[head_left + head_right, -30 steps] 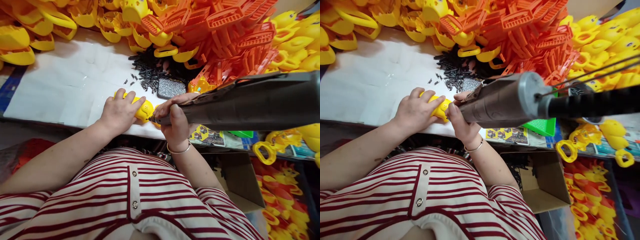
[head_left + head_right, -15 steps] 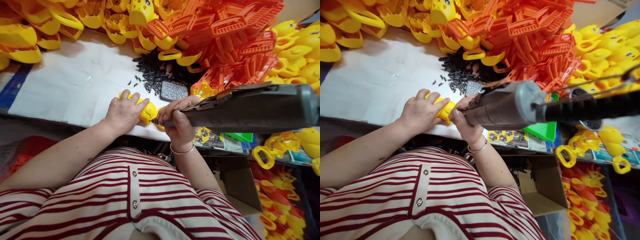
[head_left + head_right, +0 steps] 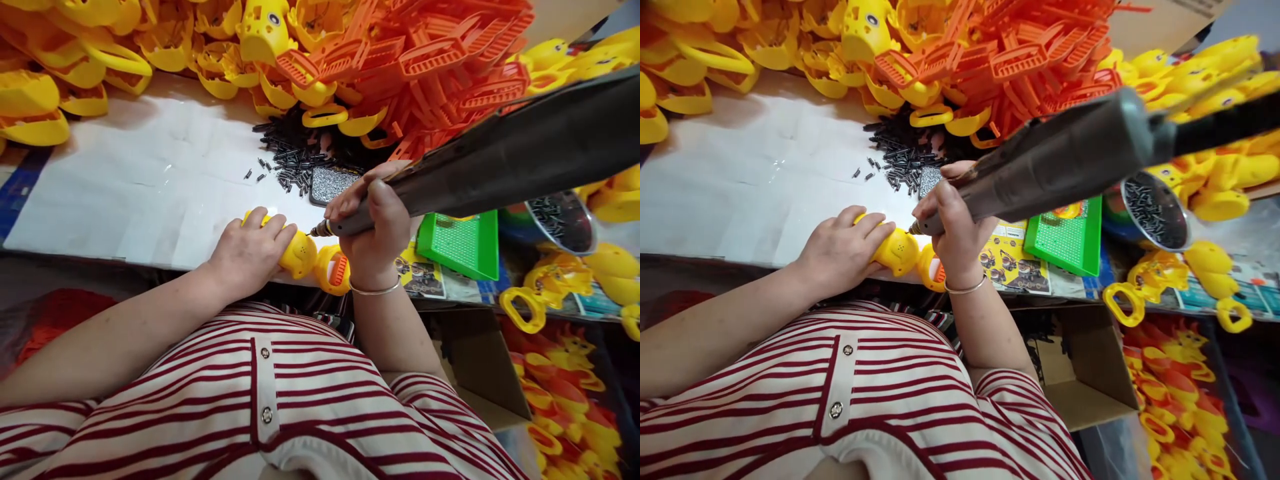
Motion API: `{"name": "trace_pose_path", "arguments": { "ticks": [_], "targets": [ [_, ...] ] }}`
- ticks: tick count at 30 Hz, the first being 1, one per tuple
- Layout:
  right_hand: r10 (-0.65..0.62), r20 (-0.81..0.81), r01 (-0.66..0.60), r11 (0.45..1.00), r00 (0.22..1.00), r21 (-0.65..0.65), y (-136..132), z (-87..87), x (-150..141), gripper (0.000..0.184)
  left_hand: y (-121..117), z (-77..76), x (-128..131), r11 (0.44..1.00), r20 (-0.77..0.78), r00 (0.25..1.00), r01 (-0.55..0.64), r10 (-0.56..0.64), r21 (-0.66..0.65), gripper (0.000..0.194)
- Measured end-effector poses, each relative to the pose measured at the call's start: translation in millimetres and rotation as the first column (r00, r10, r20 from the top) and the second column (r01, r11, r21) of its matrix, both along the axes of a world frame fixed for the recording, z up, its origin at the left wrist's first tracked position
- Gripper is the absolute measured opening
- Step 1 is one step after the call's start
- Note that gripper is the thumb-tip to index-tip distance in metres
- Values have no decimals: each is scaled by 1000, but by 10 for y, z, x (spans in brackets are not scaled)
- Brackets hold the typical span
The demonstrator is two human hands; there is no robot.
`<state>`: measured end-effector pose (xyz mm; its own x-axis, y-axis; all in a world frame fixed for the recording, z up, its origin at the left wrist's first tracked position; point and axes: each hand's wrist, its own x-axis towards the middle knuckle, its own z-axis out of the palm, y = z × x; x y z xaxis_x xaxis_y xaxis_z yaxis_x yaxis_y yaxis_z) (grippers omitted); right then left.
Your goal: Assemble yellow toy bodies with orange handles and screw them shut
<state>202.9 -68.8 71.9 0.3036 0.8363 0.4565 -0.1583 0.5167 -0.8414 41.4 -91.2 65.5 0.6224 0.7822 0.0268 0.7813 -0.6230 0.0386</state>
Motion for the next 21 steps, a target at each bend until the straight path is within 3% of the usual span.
{"name": "trace_pose_path", "arguments": {
  "ticks": [5,10,16,19,21],
  "targets": [
    [116,5,-116,993,993,19,109,-54,-12,31,85,-10,12,1000,14,1000,8,-8,-5,43],
    [246,-23,-243,965,969,96,239,-82,-9,25,132,-20,13,1000,37,999,28,-27,-2,43],
    [364,31,-361,930,931,-75,304,-13,2,41,131,-53,-11,999,84,996,33,-32,-15,47],
    [354,47,-349,932,934,-98,243,-4,20,47,123,-146,-71,999,198,980,13,-4,-45,55],
    [329,18,-328,943,944,-64,174,-22,49,44,107,-236,-123,993,335,936,-84,108,-87,70]
  ]
}}
